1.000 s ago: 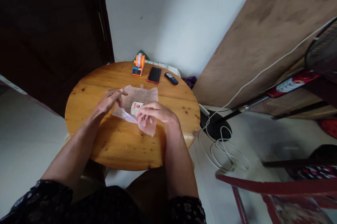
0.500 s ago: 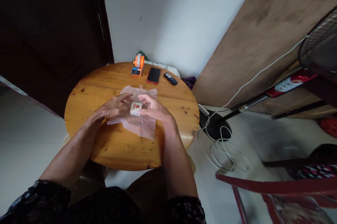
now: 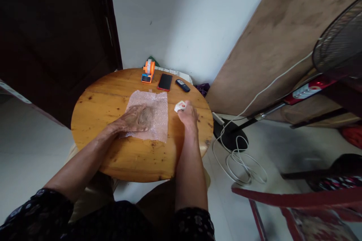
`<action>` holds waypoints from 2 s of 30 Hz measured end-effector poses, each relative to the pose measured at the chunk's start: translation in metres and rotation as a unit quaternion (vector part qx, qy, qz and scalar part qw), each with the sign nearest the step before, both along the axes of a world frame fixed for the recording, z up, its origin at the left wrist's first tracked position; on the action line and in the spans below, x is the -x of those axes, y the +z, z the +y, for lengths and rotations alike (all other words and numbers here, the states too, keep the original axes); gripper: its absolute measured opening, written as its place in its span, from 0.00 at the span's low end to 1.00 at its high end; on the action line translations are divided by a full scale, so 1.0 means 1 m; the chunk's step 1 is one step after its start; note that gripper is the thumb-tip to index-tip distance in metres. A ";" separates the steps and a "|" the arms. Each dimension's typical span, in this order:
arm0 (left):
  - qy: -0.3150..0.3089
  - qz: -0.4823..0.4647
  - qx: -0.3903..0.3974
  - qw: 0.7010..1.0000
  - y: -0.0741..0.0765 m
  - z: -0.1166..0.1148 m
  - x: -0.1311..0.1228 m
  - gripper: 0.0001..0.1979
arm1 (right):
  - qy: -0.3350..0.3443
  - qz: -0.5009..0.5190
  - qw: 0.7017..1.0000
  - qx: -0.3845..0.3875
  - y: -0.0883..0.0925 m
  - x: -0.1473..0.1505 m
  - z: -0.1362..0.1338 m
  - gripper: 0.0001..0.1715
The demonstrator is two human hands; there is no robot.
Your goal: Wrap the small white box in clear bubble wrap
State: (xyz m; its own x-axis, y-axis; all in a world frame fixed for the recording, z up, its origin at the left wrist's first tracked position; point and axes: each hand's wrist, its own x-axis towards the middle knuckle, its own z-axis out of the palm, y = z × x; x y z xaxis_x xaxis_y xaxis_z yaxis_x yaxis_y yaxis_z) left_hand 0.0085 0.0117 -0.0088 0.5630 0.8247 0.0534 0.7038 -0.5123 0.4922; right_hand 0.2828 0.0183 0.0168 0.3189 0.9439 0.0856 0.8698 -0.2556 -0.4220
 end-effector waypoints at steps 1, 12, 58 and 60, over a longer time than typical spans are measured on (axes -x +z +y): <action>-0.002 0.001 -0.001 1.000 -0.001 0.001 0.000 0.53 | -0.012 -0.017 1.000 0.021 0.001 -0.001 -0.002 0.35; -0.020 0.018 0.025 0.999 0.009 -0.002 0.003 0.52 | 0.325 0.064 0.935 -0.125 -0.005 0.060 -0.013 0.24; 0.060 0.067 0.033 0.995 0.022 0.005 0.024 0.35 | 0.268 0.201 0.920 -0.202 -0.001 0.062 -0.014 0.29; 0.067 0.071 0.038 0.994 0.021 0.005 0.024 0.35 | 0.337 0.172 0.916 -0.129 -0.005 0.071 -0.017 0.32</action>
State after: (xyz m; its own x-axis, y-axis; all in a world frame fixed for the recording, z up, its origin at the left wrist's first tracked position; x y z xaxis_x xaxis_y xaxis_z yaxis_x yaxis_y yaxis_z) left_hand -0.0154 0.0172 0.0125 0.4447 0.8918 -0.0836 0.8288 -0.3743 0.4159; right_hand 0.2120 0.0017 0.0119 -0.2789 0.8987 0.3384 0.5968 0.4383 -0.6721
